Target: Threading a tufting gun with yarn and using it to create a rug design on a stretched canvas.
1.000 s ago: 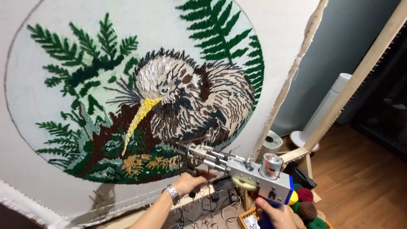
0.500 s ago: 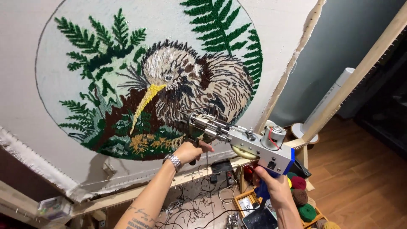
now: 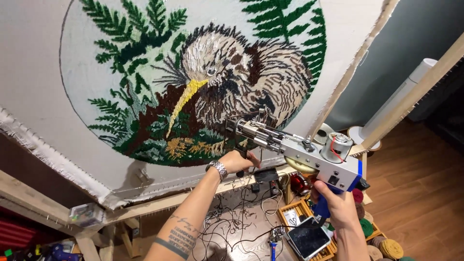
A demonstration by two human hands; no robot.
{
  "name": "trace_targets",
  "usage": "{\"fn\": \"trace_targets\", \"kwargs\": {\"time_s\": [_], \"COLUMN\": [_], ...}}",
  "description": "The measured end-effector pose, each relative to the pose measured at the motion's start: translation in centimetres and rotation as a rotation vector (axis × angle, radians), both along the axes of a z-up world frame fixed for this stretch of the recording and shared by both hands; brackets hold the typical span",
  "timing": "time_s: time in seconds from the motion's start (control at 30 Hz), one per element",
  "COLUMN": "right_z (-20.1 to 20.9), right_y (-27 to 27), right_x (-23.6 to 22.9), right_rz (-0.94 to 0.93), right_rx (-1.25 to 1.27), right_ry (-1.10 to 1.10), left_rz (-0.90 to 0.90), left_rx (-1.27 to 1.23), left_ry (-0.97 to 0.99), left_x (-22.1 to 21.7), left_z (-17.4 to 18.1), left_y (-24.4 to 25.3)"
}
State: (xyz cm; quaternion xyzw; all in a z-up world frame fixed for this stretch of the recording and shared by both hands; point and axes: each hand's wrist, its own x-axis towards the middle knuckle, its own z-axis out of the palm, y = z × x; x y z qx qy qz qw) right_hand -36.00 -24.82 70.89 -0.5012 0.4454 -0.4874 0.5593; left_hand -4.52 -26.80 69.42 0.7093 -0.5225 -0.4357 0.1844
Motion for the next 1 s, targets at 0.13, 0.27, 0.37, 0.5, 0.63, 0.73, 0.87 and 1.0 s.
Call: {"fn": "trace_targets", "kwargs": {"time_s": [0.13, 0.27, 0.37, 0.5, 0.63, 0.73, 0.87, 1.0], "right_z": [-2.5, -2.0, -3.5, -6.1, -6.8, -6.6, -6.8, -8.6], "right_y": [-1.3, -0.9, -1.4, -2.1, -2.3, -1.8, -0.9, -0.4], "right_x": [0.0, 1.1, 1.4, 1.8, 2.1, 2.3, 2.4, 1.5], "right_rz": [0.035, -0.016, 0.001, -0.050, -0.117, -0.131, -0.111, -0.134], "right_rx": [-0.029, 0.009, -0.012, 0.038, 0.111, 0.090, 0.089, 0.121], "right_ry": [-0.050, 0.015, -0.009, -0.048, -0.044, -0.012, -0.061, -0.112], "left_rz": [-0.072, -0.078, -0.197, -0.052, -0.084, -0.150, -0.046, -0.135], "left_rx": [-0.108, -0.069, -0.087, -0.036, -0.052, 0.005, 0.026, 0.004], "left_ry": [0.230, 0.119, 0.048, 0.138, 0.183, 0.043, 0.191, 0.151], "left_x": [1.0, 1.9, 2.7, 2.8, 3.1, 3.3, 3.0, 2.5], "left_z": [0.4, -0.9, -2.0, -4.0, -3.6, -3.7, -5.9, -4.8], "left_y": [0.5, -0.9, -1.5, -1.6, -1.5, -2.1, -2.4, -1.8]}}
